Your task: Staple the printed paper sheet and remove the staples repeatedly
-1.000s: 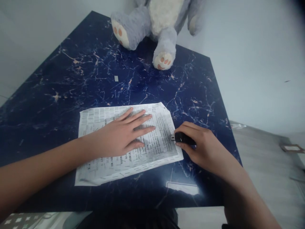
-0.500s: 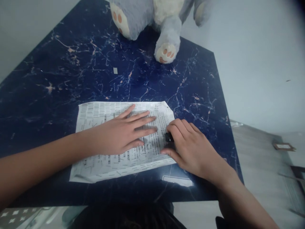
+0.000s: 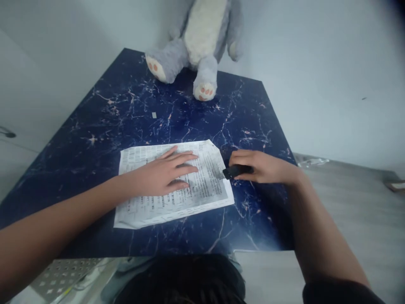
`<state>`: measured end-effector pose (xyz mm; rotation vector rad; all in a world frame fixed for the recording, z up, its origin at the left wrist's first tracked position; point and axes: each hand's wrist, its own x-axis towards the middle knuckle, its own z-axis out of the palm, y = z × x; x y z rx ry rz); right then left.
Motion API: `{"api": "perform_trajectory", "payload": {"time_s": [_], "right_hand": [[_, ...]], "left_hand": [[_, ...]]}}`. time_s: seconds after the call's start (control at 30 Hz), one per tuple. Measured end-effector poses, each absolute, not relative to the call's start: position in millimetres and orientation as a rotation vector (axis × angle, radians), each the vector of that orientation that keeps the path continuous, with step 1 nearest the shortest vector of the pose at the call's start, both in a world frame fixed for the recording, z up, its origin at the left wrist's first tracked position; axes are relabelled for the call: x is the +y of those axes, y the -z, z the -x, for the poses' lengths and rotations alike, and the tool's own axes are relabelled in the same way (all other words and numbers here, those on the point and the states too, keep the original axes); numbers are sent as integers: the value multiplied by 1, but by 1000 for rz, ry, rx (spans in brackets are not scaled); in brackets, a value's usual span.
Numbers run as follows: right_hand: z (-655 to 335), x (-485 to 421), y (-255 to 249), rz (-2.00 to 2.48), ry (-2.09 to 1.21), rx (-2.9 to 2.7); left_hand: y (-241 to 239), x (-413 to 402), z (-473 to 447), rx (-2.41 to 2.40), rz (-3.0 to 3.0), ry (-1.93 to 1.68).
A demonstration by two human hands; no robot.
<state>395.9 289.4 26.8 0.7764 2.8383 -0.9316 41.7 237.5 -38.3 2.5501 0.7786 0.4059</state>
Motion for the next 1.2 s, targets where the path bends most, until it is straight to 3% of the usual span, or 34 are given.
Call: {"api": "perform_trajectory", "payload": {"time_s": [0.1, 0.27, 0.43, 0.53, 0.83, 1.2], "right_hand": [[-421, 307, -21, -825, 1006, 2854], [-420, 312, -9, -1247, 808, 3075], [-356, 281, -4, -1792, 582, 3259], [-314, 252, 1, -1536, 588, 3358], [-281, 225, 24, -1170, 933, 3246], [-317, 247, 14, -1419, 606, 3105]], "left_hand": [[36, 238, -43, 750, -2514, -462], [30, 242, -44, 743, -2318, -592], [30, 252, -36, 880, -1908, -1106], [33, 257, -31, 1047, -1711, -1321], [31, 258, -31, 1197, -1634, -1376], [32, 286, 6, 1490, -1886, -1374]]}}
